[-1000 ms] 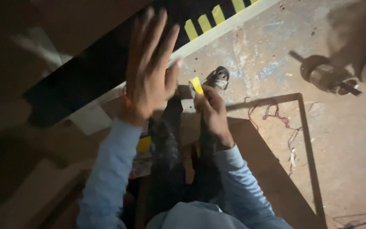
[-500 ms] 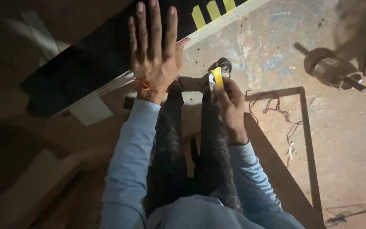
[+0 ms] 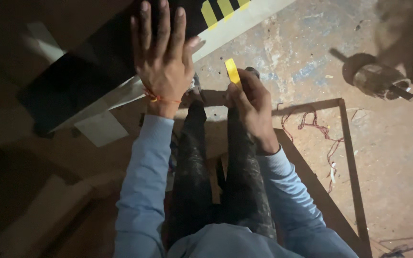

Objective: The person applies yellow tape in a striped pattern along the edge of a dark surface. They repeatedly tear and press the tape by hand, smoothing each segment to adhere it to the surface.

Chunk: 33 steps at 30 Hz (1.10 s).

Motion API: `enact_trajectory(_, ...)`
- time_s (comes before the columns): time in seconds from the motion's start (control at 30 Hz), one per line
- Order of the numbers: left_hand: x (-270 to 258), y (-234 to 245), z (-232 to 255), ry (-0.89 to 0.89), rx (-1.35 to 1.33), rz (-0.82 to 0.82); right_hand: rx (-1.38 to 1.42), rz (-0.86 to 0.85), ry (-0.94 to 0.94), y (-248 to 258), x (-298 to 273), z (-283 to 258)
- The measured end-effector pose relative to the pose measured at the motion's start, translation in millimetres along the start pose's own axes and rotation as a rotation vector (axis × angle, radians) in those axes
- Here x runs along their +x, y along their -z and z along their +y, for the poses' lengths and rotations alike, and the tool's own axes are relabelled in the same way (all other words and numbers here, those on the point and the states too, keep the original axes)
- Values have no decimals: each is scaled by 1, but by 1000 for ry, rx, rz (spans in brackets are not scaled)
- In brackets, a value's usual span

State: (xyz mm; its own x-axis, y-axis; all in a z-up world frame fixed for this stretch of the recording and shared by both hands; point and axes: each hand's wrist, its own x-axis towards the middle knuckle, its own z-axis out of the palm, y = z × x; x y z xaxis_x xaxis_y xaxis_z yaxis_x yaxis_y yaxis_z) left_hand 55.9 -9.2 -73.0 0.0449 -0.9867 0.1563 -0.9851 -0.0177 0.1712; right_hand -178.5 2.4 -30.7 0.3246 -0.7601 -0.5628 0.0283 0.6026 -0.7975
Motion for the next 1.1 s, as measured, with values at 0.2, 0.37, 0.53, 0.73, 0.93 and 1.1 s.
enact_trajectory(0.2, -6, 32, 39, 138, -569, -46, -56, -84, 37, 0, 3, -9)
enact_trajectory(0.37, -12, 53, 58, 206, -771, -93, -79, -222, 66, -16, 4, -19)
enact_trajectory(0.53, 24, 33, 33, 107, -583, 169, -211, -136, -107, -34, 31, -43)
enact_trajectory(0.73, 53, 3, 4, 143, -218, 65, -383, -12, -198, -46, 78, -52)
enact_trajectory(0.93, 55, -12, -29, 202, -459, -175, -195, -73, -280, -40, 94, -38)
enact_trajectory(1.1, 56, -22, -31, 228, -369, -215, -87, -131, -310, -34, 97, -31)
